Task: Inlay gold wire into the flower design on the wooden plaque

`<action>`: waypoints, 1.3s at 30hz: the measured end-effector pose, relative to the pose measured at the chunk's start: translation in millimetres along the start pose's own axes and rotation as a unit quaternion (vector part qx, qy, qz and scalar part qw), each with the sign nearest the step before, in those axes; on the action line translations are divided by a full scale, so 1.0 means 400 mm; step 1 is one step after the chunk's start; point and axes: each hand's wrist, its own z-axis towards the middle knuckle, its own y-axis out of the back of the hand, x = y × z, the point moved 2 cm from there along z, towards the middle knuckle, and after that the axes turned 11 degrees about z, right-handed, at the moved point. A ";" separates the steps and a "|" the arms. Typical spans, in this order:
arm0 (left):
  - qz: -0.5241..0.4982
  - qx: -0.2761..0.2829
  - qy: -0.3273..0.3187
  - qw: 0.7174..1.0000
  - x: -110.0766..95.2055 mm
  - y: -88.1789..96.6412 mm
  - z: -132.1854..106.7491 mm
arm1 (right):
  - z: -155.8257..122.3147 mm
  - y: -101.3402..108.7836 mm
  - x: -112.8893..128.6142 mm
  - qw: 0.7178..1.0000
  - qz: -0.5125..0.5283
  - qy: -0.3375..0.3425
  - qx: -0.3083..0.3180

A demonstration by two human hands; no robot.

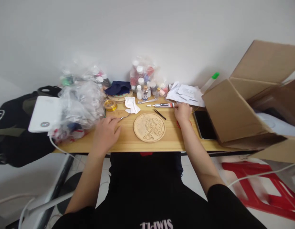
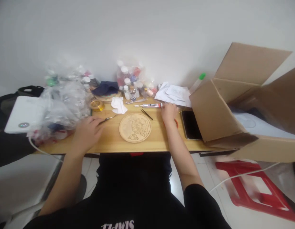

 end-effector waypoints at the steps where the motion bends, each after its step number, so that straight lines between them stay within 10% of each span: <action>1: -0.005 -0.001 -0.004 1.000 -0.006 -0.003 -0.008 | -0.003 0.005 0.004 1.000 0.009 0.000 -0.007; 9: -0.060 0.043 -0.059 0.996 -0.083 -0.051 -0.024 | -0.122 0.145 0.049 0.981 0.159 0.096 -0.053; 16: -0.099 0.055 -0.066 0.991 -0.122 -0.101 -0.031 | -0.372 0.257 0.002 0.922 0.353 0.148 0.066; 27: -0.154 0.007 -0.017 0.988 -0.153 -0.102 -0.054 | -0.420 0.202 -0.022 0.864 0.499 -0.003 0.068; 39: -0.371 -0.031 -0.100 0.923 -0.229 0.015 -0.082 | -0.438 0.177 0.028 0.820 0.506 0.023 0.266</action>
